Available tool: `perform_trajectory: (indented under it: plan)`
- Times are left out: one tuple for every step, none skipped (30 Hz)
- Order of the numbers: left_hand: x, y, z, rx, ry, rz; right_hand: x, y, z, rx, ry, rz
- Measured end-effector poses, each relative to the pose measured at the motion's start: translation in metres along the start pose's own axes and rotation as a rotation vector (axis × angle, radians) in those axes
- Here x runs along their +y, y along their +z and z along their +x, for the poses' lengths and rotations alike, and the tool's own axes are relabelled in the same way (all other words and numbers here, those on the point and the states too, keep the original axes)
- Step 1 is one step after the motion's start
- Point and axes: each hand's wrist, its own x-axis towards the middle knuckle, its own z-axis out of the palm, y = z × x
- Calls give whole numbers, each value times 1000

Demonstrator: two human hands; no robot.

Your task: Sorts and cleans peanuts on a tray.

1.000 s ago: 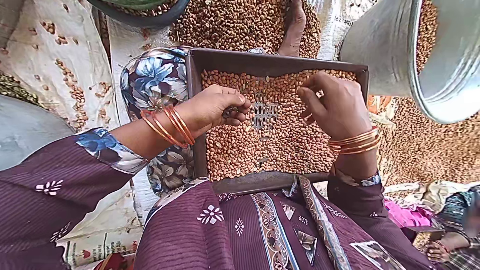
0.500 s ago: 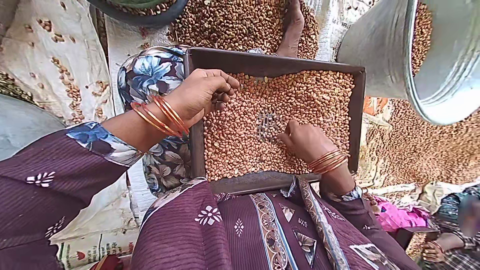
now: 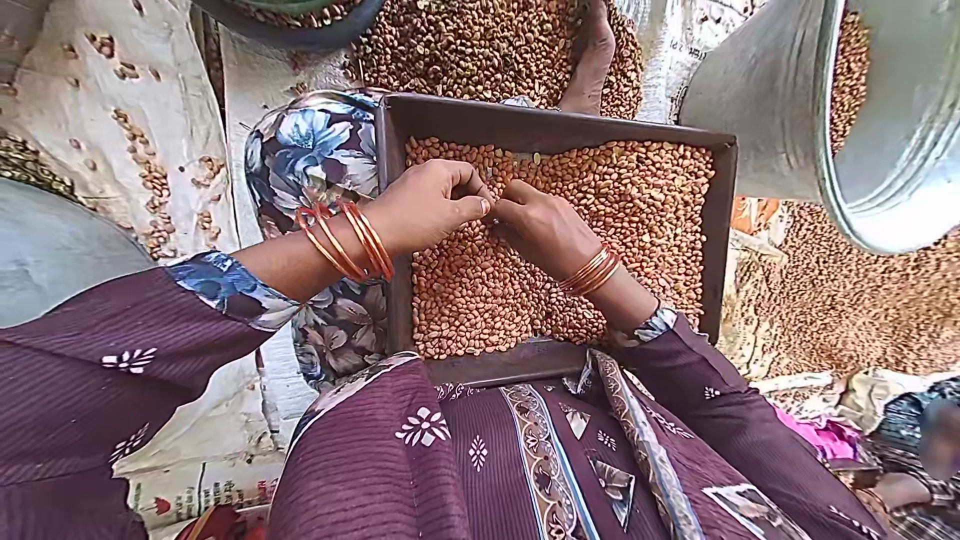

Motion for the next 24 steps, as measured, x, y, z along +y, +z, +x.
perform_trajectory:
  plan:
    - [0,0,1,-2,2,3,0,2,0,17,-2,-7]
    - [0,0,1,-9,-4,-5,0,3,-1,42,-4,-10]
    - [1,0,2,-20,-16,-17,0,4,-2,66,-1,-11]
    - [2,0,2,-30,-31,-36,0,4,-2,82,10,-11]
    - [3,1,2,-41,-49,-59,0,4,-3,89,24,-8]
    - [4,1,2,-52,-63,-80,1,2,-4,84,42,-11]
    - [4,0,1,-58,-73,-96,2,0,-5,75,56,-13]
    - [4,0,1,-64,-76,-107,3,-2,-8,75,60,-15]
    - [4,-1,1,-66,-78,-114,3,-5,-11,73,54,-9]
    - [5,-1,0,-67,-88,-119,3,-8,-15,79,29,9]
    - [6,-1,-1,-60,-100,-133,3,-9,-18,83,-14,43]
    - [8,-1,-2,-53,-112,-148,3,-10,-21,79,-61,76]
    - [8,-1,-2,-45,-119,-167,3,-9,-23,56,-106,95]
    - [9,-1,-2,-37,-121,-185,2,-6,-24,32,-138,100]
    - [10,0,-1,-33,-121,-204,2,-1,-24,26,-157,92]
    - [10,0,-1,-31,-124,-220,2,3,-23,27,-166,87]
    - [10,1,-1,-33,-130,-225,1,7,-22,27,-166,83]
    - [10,1,-1,-37,-131,-223,0,8,-21,20,-158,80]
    - [10,1,0,-47,-132,-213,-1,9,-19,11,-143,84]
    - [9,1,0,-60,-131,-202,-3,8,-18,-7,-116,89]
    - [9,1,0,-73,-129,-191,-5,7,-17,-31,-80,85]
    - [8,1,0,-85,-126,-178,-7,5,-17,-45,-52,76]
    - [9,1,0,-95,-125,-163,-7,2,-17,-33,-38,66]
    - [10,1,0,-108,-128,-149,-8,-1,-18,-2,-32,68]
